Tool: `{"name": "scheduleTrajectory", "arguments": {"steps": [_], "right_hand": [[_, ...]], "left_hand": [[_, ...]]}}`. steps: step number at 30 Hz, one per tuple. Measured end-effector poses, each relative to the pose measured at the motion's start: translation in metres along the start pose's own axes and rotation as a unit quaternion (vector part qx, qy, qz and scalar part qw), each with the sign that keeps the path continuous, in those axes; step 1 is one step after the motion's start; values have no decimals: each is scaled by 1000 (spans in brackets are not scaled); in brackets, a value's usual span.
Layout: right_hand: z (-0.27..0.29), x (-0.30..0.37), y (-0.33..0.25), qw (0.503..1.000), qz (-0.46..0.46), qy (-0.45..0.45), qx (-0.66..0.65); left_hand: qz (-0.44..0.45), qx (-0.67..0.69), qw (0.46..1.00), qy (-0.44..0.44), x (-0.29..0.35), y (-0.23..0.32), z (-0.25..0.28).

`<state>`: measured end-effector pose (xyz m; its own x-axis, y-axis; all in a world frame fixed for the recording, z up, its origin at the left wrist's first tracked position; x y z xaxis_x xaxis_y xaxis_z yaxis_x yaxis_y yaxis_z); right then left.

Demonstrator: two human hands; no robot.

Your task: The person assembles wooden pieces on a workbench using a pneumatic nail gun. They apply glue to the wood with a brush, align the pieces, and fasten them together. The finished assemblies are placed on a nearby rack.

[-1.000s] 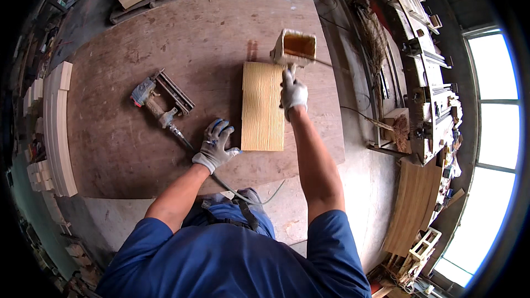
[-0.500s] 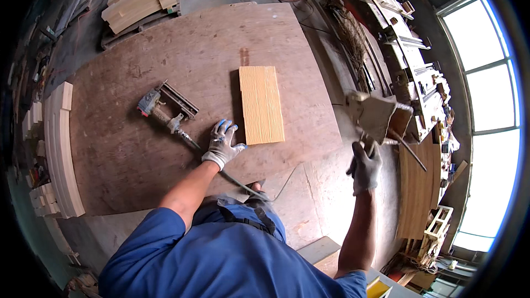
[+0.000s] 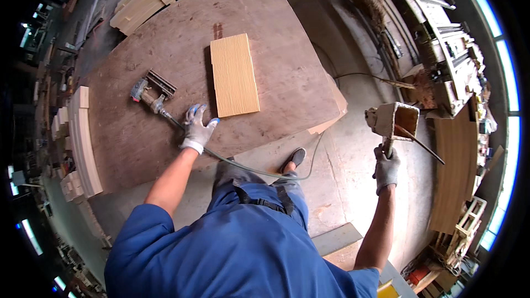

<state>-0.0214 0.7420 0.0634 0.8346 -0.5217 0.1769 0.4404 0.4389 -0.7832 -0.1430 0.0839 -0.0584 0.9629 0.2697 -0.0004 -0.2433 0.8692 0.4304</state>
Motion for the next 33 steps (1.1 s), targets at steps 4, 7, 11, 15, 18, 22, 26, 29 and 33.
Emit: {"name": "scheduleTrajectory", "arguments": {"steps": [4, 7, 11, 15, 18, 22, 26, 29, 33], "right_hand": [[12, -34, 39, 999, -34, -30, -28], [8, -53, 68, 999, -31, -31, -31], [-3, -71, 97, 1000, -24, -13, 13], [-16, -85, 152, 998, 3, 6, 64], [-37, -96, 128, 985, -5, -37, 171], [-83, -117, 130, 997, -38, -55, 43], [-141, -153, 147, 993, 6, -87, 84], [-184, -181, 147, 985, 19, -132, 112], [-235, -211, 143, 976, 34, -179, 115]], "left_hand": [[-39, -27, 998, 28, 79, 52, -3], [-128, -12, 990, -61, 129, 123, -33], [-233, 4, 965, -118, 133, 220, -87], [-301, -43, 939, -161, 96, 293, -128], [-293, -85, 932, -194, 77, 313, -152], [-312, -64, 929, -188, 69, 318, -158], [-314, -71, 931, -170, 70, 317, -162], [-309, -76, 930, -182, 69, 318, -161], [-304, -75, 931, -189, 67, 320, -161]]}}
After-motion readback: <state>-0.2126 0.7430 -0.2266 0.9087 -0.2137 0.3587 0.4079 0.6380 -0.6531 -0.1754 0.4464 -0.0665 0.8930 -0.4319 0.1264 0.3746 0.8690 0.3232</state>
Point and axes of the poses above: each hand's wrist, its own x-axis away from the middle knuckle, its own z-axis out of the back of the hand, y = z × x, the point moved 7 cm from there along -x, towards the middle knuckle, and after that the axes turned 14 degrees about z, right-handed, at the moved point
